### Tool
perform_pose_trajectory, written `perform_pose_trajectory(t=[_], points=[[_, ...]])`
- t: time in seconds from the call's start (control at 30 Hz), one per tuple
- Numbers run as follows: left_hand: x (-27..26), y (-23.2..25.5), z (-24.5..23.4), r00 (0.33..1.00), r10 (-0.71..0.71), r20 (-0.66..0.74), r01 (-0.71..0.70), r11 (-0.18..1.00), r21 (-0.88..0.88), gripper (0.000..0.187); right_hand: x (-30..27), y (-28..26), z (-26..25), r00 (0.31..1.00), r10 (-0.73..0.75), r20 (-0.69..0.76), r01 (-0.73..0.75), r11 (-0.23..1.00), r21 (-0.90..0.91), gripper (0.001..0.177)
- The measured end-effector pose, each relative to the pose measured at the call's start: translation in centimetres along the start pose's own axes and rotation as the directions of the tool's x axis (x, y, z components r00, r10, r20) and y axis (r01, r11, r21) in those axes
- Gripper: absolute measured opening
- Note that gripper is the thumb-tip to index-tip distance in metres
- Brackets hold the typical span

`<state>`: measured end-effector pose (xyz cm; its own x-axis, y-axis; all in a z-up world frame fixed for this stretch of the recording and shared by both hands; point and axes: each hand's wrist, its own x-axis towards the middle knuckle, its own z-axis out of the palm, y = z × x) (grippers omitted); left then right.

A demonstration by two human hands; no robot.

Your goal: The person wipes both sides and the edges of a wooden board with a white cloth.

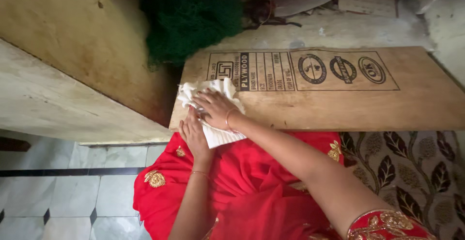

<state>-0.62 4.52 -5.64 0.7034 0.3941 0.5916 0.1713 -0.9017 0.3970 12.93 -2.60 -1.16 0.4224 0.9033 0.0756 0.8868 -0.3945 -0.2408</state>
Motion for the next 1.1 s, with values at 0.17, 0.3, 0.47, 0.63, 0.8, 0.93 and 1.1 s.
perform_pose_trajectory(t=[0.17,0.3,0.47,0.63,0.8,0.93,1.1], points=[[-0.7,-0.6,0.4,0.994,-0.092,0.066,0.093,0.995,-0.020,0.068,-2.6,1.3,1.1,0.985,-0.121,-0.124,0.132,0.988,0.083,0.063],[0.4,0.5,-1.4,0.999,-0.024,-0.040,0.024,1.000,-0.017,0.072,-4.9,2.3,0.5,0.983,-0.125,-0.136,0.146,0.977,0.158,0.060],[0.6,-0.5,-2.7,0.924,-0.279,-0.261,0.245,0.957,-0.155,0.084,-8.0,0.8,-1.5,0.982,-0.132,-0.134,0.159,0.962,0.221,0.070],[-0.7,-6.7,1.8,0.757,-0.653,-0.009,0.299,0.359,-0.884,0.038,-6.2,-1.1,-1.6,0.960,-0.260,-0.105,0.274,0.948,0.160,0.073],[-2.9,-10.7,4.6,0.740,-0.663,0.119,0.259,0.117,-0.959,0.026,-1.8,-4.2,1.0,0.967,-0.239,-0.092,0.252,0.954,0.163,0.074],[-3.6,-11.9,4.7,0.689,-0.702,0.181,0.342,0.095,-0.935,0.008,0.6,-6.4,3.5,0.961,-0.204,-0.185,0.219,0.974,0.065,0.070],[-3.0,-11.4,4.5,0.713,-0.694,0.100,0.299,0.172,-0.939,0.010,0.6,-6.8,4.3,0.948,-0.185,-0.260,0.202,0.979,0.041,0.061]])
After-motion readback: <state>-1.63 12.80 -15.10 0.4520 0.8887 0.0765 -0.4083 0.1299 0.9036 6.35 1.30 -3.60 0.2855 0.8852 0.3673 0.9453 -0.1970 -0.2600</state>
